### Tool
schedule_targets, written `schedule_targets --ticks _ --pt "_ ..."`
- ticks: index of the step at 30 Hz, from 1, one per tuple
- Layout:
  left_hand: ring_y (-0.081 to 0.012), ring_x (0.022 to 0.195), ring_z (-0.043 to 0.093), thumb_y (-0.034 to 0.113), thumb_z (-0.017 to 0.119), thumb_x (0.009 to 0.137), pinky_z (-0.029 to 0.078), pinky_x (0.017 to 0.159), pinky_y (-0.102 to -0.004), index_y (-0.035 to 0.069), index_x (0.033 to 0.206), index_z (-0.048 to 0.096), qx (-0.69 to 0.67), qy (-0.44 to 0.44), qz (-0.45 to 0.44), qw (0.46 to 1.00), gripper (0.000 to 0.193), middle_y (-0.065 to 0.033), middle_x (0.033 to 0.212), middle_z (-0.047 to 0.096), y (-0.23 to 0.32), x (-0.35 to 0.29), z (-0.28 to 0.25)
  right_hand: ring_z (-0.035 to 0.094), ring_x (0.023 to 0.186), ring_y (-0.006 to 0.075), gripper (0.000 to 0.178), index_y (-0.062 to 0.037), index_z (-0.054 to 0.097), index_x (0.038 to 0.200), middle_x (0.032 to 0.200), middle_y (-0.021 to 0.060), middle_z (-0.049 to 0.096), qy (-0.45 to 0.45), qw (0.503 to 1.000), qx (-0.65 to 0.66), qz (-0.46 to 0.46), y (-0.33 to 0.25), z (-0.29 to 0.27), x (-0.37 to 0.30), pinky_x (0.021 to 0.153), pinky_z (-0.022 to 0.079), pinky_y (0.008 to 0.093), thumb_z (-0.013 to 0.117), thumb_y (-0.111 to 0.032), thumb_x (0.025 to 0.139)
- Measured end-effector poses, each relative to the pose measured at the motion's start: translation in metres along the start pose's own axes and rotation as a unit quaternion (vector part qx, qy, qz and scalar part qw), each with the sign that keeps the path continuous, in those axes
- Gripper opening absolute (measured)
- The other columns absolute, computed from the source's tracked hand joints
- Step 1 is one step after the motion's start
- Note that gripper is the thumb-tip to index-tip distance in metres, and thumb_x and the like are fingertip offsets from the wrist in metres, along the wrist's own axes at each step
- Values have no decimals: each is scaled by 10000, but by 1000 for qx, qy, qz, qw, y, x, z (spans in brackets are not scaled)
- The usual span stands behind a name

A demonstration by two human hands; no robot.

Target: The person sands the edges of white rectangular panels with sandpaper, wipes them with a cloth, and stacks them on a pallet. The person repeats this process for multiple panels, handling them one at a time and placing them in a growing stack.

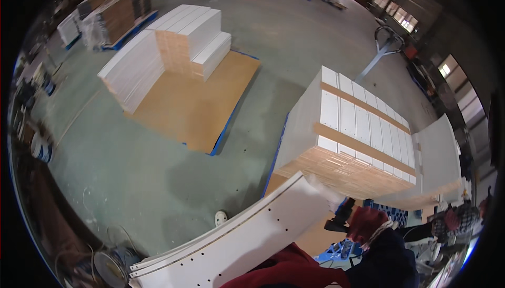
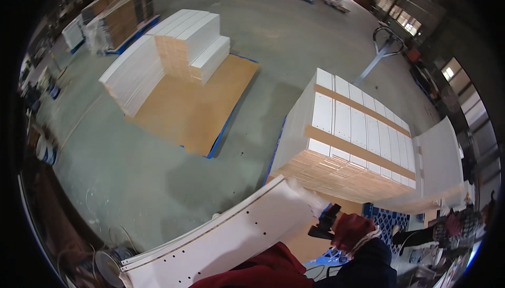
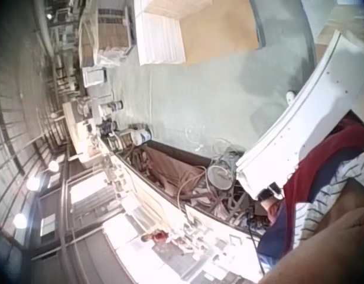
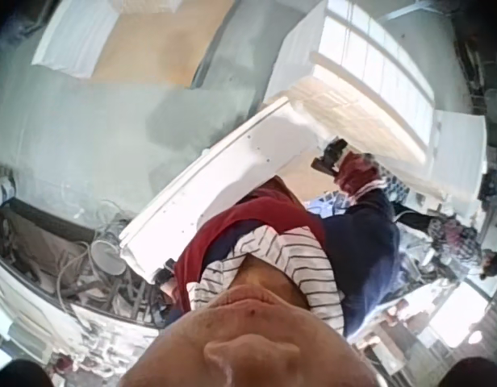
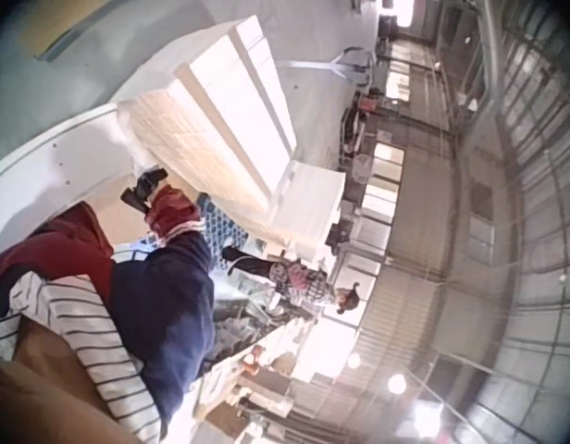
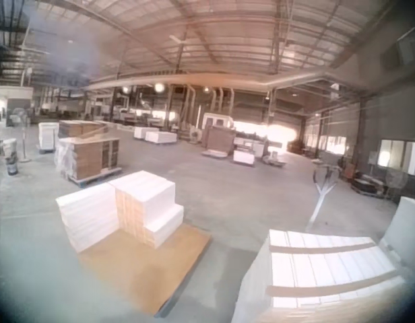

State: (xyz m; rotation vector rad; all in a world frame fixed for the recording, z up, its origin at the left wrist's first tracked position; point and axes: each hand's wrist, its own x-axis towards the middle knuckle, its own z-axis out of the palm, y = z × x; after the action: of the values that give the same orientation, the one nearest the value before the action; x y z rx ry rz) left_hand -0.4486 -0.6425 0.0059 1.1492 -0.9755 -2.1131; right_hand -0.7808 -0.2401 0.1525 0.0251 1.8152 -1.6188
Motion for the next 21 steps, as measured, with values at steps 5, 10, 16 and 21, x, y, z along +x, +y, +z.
schedule_targets --ticks 5,10,16,21 --pt "-264 944 613 467 471 913 509 836 -379 23 1212 525 10 -33 14 999 538 -131 1112 609 46 52 40 591 995 146 546 -74 542 1221 1130 47 606 -29 995 95 13 7 -8 64 835 500 315 533 -524 912" --pt "-258 957 617 486 460 926 513 847 -378 22 1226 518 -4 -16 26 1000 557 -129 1130 609 51 77 71 584 1000 148 580 -70 519 1259 1153 63 596 -76 960 231 141 42 -51 153 871 486 320 422 -551 950" --pt "-252 972 621 509 446 941 517 860 -377 20 1243 510 -22 9 52 998 579 -126 1151 610 40 100 120 559 1067 173 643 -70 494 1297 1207 75 576 -105 974 157 123 -34 -58 261 908 464 331 400 -594 936" --pt "-268 982 617 506 442 947 527 844 -384 11 1262 489 -70 14 75 995 589 -150 1192 585 52 138 217 547 1110 181 651 -58 473 1327 1259 79 555 -143 964 184 126 -137 -56 359 949 436 323 347 -580 959"
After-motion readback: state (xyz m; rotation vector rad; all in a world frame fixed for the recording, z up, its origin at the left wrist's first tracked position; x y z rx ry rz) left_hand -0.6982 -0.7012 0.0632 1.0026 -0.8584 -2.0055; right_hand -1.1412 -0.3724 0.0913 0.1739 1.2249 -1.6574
